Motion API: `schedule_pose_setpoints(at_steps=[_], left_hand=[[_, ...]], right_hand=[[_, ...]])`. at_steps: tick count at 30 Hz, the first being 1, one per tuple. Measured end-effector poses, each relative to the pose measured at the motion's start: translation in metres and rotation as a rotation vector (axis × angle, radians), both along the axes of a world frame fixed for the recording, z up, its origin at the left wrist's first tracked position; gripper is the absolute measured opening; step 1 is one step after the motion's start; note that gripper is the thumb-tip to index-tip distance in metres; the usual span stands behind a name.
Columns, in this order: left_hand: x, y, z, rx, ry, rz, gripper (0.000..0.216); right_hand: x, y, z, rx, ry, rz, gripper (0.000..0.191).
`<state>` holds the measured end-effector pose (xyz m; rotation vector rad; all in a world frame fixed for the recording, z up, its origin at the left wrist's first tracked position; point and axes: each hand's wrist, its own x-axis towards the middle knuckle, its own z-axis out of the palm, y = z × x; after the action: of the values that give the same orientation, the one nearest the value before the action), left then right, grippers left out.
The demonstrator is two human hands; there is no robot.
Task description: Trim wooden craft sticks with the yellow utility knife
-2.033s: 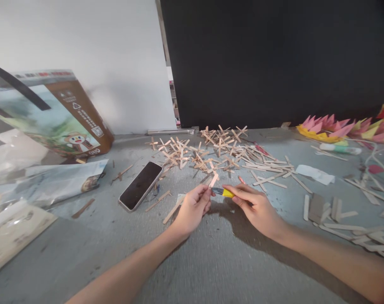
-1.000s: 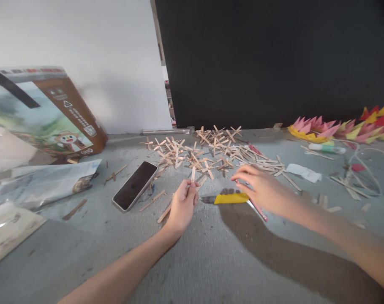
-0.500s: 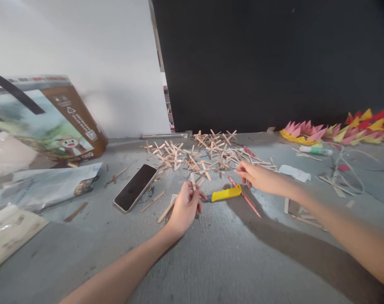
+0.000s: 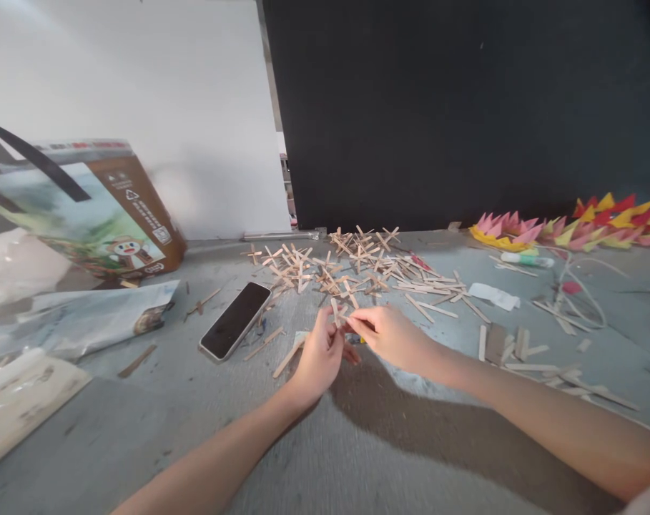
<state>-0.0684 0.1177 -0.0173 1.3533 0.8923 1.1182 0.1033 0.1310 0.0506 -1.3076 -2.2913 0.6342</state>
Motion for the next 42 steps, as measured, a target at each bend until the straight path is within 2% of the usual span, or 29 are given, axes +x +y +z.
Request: schedule_pose_setpoints(at_steps=[11,18,26,30,36,42], left_hand=[[-0.002,-0.001,-0.004,0.050,0.100,-0.009,0.039],[-0.003,-0.004,-0.004,0.125,0.227,0.040,0.034],[-0.004,-0.011,-0.010,0.241,0.443,0.020,0.050],[-0.004,-0.015,-0.007,0.257,0.451,-0.027,0.056],[-0.001,-0.020,-0.004,0.265,0.513,-0.022,0.055],[0.002,-0.021,-0.009,0.202,0.320,0.000,0.052]], right_hand=[[0.000,-0.002,-0.007,0.012,-0.056,-0.011,0.038],[-0.001,-0.007,-0.010,0.003,-0.097,-0.027,0.035],[-0.001,-0.015,-0.006,0.015,-0.134,-0.054,0.037],[0.001,-0.015,-0.004,0.020,-0.162,-0.010,0.031],[0.007,-0.012,0.012,-0.053,-0.207,0.071,0.032],[-0.001,-0.016,0.005,-0.036,-0.200,-0.005,0.030]])
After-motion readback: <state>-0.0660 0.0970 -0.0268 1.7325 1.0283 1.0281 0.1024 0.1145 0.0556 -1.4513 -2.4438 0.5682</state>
